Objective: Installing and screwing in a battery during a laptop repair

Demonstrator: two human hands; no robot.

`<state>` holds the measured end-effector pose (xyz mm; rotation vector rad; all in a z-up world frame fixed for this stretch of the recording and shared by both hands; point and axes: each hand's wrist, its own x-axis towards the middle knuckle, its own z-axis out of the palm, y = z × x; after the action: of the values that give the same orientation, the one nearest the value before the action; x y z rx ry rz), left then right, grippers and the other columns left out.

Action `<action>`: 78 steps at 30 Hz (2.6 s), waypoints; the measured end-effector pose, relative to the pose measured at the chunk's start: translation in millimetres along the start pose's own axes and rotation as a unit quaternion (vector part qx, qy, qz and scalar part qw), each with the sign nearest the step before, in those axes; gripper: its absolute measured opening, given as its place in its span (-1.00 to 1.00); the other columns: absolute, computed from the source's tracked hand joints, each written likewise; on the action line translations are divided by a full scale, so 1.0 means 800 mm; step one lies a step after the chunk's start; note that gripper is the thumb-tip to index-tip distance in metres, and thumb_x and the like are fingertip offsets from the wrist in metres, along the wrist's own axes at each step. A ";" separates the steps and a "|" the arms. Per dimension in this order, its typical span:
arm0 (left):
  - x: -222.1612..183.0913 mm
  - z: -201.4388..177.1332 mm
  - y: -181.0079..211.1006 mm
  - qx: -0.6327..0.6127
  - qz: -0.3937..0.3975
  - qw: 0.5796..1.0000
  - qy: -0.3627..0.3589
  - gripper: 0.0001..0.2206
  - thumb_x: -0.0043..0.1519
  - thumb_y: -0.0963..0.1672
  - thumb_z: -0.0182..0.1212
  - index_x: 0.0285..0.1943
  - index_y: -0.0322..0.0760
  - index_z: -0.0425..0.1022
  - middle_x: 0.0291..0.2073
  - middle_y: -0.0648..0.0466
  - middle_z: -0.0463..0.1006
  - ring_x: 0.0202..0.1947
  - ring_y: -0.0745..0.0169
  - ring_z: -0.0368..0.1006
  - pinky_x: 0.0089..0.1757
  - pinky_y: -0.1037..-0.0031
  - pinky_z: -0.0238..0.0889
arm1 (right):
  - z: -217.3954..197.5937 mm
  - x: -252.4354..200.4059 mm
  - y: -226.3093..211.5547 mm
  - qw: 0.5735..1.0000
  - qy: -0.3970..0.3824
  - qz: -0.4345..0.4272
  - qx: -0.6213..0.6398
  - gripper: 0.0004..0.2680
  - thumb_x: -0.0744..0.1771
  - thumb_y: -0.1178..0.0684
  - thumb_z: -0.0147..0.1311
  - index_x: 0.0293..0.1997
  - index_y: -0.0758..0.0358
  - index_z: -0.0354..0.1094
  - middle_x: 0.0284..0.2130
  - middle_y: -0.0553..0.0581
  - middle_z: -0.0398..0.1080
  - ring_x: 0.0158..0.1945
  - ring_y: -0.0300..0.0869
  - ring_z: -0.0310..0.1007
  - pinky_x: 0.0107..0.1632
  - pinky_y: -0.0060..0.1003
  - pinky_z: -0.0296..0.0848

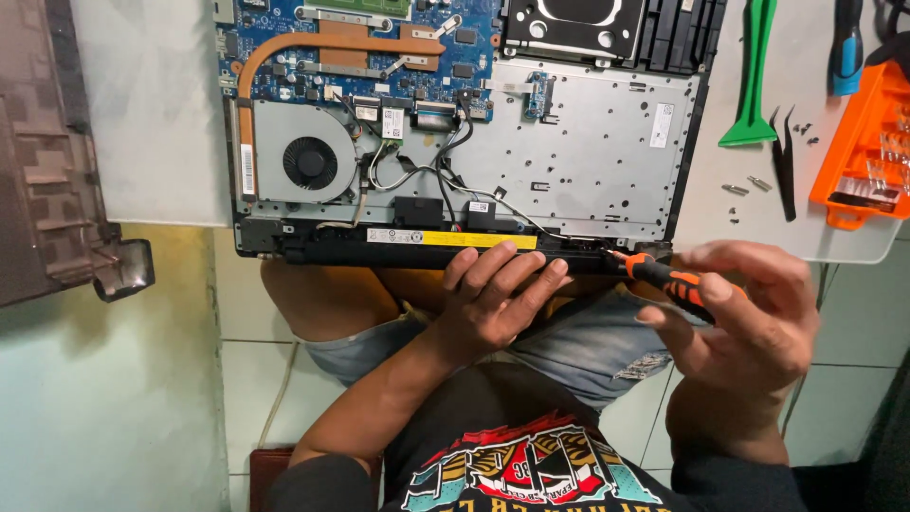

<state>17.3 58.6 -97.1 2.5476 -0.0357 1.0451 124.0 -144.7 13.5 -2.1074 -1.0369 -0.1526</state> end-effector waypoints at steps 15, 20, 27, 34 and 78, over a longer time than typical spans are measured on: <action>0.003 0.000 0.000 0.003 0.001 1.000 0.011 -0.73 0.36 0.04 0.43 0.16 0.05 0.59 -0.01 0.28 0.57 0.10 0.26 0.41 0.26 0.32 -0.05 | -0.010 0.005 0.007 0.998 -0.034 -0.046 -0.012 -0.54 0.39 -0.04 0.26 0.43 0.07 0.08 0.12 0.47 0.27 0.12 0.20 0.55 0.18 0.08 0.64; 0.009 -0.007 0.001 -0.011 0.000 1.000 -0.001 -0.76 0.38 0.01 0.39 0.16 0.00 0.59 -0.01 0.25 0.55 0.08 0.25 0.41 0.21 0.30 0.01 | -0.005 0.003 0.006 0.999 -0.025 -0.024 0.029 -0.70 0.41 0.06 0.18 0.27 0.05 0.18 -0.03 0.41 0.39 -0.03 0.13 0.55 0.07 0.01 0.58; 0.007 -0.005 0.005 -0.019 -0.012 1.000 0.007 -0.79 0.37 -0.01 0.38 0.13 0.00 0.61 -0.01 0.23 0.56 0.08 0.22 0.39 0.17 0.29 0.04 | -0.011 0.001 0.001 0.997 -0.031 -0.037 -0.060 -0.69 0.40 0.05 0.33 0.24 0.06 0.27 -0.09 0.38 0.44 -0.11 0.03 0.54 -0.06 -0.12 0.50; 0.003 -0.001 0.007 -0.015 -0.010 1.000 0.016 -0.78 0.36 -0.01 0.39 0.13 0.00 0.61 -0.01 0.24 0.55 0.07 0.22 0.41 0.18 0.28 0.04 | -0.015 0.003 0.015 0.993 -0.074 -0.088 -0.009 -0.66 0.41 0.23 0.23 0.29 0.20 0.17 0.00 0.46 0.48 0.04 0.09 0.62 0.08 -0.09 0.63; 0.005 0.003 0.008 -0.012 -0.007 0.999 0.041 -0.81 0.34 -0.04 0.42 0.09 0.01 0.62 -0.08 0.22 0.58 0.05 0.19 0.40 0.20 0.28 -0.01 | -0.011 0.011 0.024 0.986 -0.076 -0.135 -0.055 -0.59 0.41 0.07 0.24 0.35 0.30 0.07 -0.04 0.36 0.53 -0.02 0.05 0.62 0.02 -0.11 0.59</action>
<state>20.4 52.3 -93.8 2.4775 -0.0080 1.1372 145.7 -152.7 12.2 -2.0931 -1.4356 -0.1876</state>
